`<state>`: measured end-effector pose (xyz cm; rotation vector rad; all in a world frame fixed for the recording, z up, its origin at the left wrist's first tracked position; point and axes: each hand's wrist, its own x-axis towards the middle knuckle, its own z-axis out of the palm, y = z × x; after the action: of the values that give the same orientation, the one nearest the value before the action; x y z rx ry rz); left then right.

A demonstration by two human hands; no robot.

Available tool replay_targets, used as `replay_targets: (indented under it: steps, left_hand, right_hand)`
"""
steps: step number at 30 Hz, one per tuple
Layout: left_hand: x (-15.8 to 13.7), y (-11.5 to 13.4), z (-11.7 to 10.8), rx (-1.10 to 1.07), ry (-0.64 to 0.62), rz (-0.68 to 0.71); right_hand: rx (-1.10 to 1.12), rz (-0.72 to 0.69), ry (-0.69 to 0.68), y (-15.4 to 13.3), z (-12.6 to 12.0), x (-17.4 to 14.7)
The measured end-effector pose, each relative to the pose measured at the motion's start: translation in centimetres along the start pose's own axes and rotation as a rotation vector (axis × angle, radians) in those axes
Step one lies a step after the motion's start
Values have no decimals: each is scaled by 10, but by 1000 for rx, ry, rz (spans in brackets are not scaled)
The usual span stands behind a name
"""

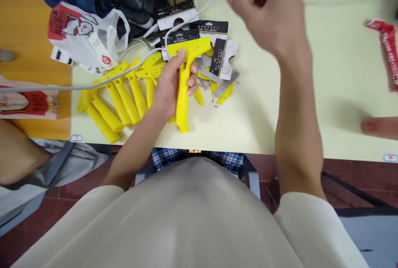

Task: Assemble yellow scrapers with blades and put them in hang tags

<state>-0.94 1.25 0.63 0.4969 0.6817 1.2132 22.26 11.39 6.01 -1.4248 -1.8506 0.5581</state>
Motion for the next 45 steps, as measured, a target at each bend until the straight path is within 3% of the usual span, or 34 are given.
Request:
replay_targets:
  steps: [3, 8, 15, 22, 29, 34, 41, 45]
  left_hand:
    - [0, 0, 1, 32, 24, 31]
    - [-4, 4, 5, 55, 9, 30]
    - [-4, 7, 4, 43, -2, 5]
    - [-4, 5, 5, 48, -22, 4]
    - [2, -1, 4, 63, 51, 47]
    - [1, 0, 4, 101, 62, 21]
    - [-1, 2, 1, 115, 47, -42]
    - [0, 1, 0, 142, 65, -38]
  right_hand:
    - [-31, 92, -108, 10, 26, -29]
    - [113, 131, -214, 30, 41, -63]
    - [10, 150, -383, 35, 44, -63]
    - [-11, 138, -390, 33, 42, -64]
    - [11, 153, -429, 32, 43, -63]
    - [24, 150, -400, 34, 47, -64]
    - [73, 146, -234, 55, 59, -64]
    - [194, 113, -139, 52, 56, -61]
